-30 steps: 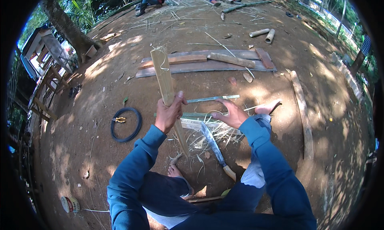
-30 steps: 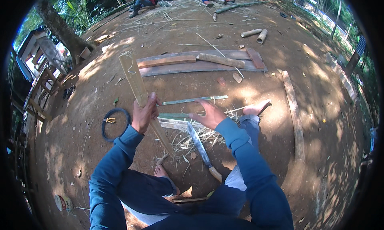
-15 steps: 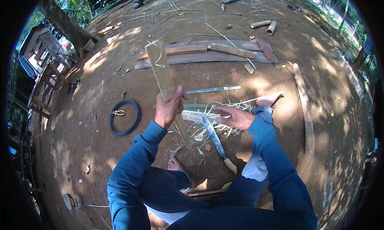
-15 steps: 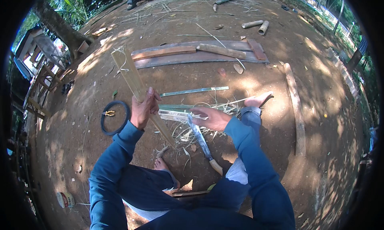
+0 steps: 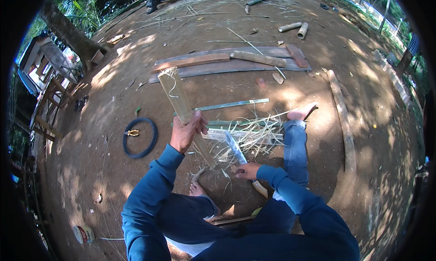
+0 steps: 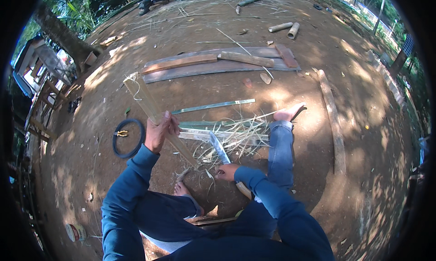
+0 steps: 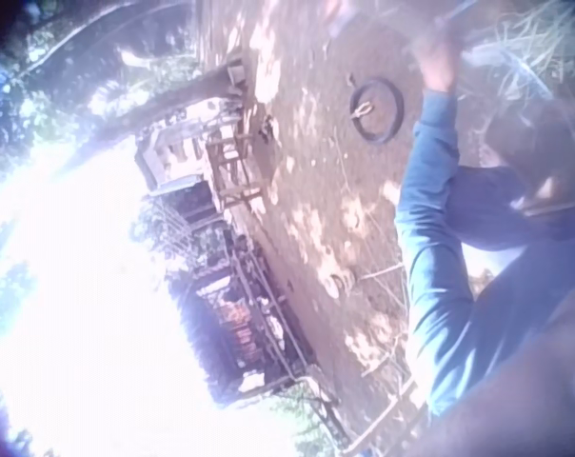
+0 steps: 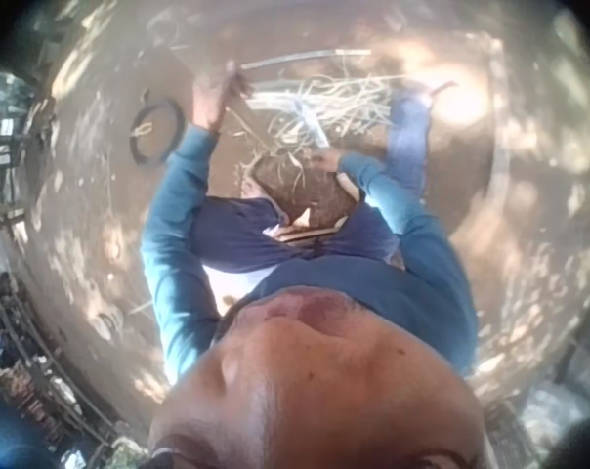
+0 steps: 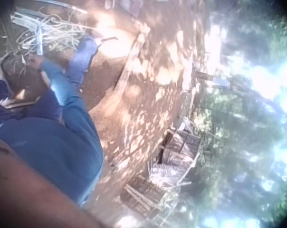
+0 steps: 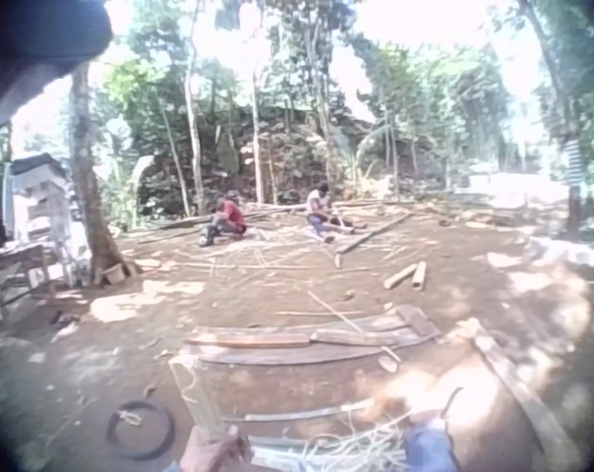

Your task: The person sits on the ground and uses a machete to shave thin strips off a long piece of bamboo. They hold the bamboo with one hand and repeatedly strike it with the blade to remove the outer layer, creating a pile of shavings.

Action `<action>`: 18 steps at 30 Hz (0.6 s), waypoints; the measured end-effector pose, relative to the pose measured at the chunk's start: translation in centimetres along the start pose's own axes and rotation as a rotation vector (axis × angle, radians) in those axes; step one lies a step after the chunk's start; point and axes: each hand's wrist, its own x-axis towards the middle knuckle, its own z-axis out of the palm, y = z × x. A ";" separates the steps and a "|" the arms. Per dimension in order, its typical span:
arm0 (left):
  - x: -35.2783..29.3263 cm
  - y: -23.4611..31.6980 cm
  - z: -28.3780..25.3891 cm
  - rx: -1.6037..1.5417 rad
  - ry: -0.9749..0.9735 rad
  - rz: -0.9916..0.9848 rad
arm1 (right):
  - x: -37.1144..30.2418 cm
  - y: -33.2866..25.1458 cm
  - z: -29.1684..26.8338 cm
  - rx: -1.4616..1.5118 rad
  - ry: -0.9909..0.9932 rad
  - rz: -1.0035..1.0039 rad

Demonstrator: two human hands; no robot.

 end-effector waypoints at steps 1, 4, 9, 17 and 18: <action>-0.2 0.3 -0.2 0.016 0.010 -0.013 | 0.2 0.9 1.7 -0.021 -0.012 0.022; 0.0 0.5 -0.3 0.036 0.020 -0.028 | 0.4 5.0 5.9 -0.006 -0.043 0.151; 0.2 -1.5 -0.6 0.053 0.031 -0.072 | -0.9 10.3 11.0 -0.002 0.100 0.190; -0.8 -7.2 -0.3 0.384 -0.142 -0.250 | -1.7 11.8 12.2 0.183 0.348 0.128; -0.6 -7.4 0.2 0.356 -0.155 -0.244 | -1.5 11.7 11.8 0.194 0.389 0.138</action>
